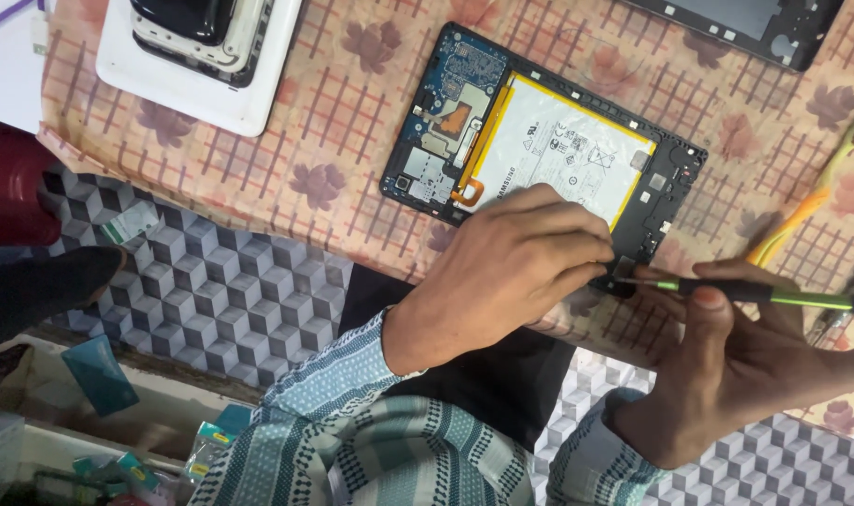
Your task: The person reassembles a disassembled tablet by placing a black internal bracket over the battery and securing it with multiple screws using a screwdriver. The person repeatedly picks up screws, aligns them, and tightens them into place.
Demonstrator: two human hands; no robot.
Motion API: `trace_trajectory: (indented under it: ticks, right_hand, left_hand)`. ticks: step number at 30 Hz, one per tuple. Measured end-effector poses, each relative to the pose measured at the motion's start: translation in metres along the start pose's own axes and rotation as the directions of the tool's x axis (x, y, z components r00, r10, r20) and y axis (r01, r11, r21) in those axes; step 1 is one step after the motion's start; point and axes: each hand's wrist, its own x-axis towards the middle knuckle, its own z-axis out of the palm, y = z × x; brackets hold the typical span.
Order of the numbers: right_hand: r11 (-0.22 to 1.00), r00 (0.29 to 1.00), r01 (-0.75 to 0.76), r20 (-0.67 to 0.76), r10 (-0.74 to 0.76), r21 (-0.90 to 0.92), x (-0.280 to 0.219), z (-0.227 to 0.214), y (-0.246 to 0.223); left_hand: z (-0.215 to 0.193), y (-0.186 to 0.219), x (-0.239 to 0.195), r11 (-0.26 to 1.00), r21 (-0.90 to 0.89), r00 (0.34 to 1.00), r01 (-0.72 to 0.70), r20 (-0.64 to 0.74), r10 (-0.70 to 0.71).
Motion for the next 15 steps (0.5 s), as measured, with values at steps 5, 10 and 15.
trace_trajectory:
  ticks: [5,10,15]
  right_hand:
    - [0.994,0.999,0.038,0.019,-0.04,0.1,0.009,0.016,-0.001]
    - [0.958,0.995,-0.039,-0.077,0.064,0.283,0.007,0.028,-0.006]
    - [0.924,0.975,-0.095,-0.151,0.161,0.37,0.006,0.024,-0.008]
  left_hand:
    - [0.002,0.001,-0.001,1.0,0.001,1.0,0.007,0.0,-0.007]
    - [0.0,0.003,-0.001,1.0,0.014,1.0,-0.006,0.0,0.006]
    - [0.0,0.003,-0.002,1.0,0.003,1.0,-0.009,-0.001,0.009]
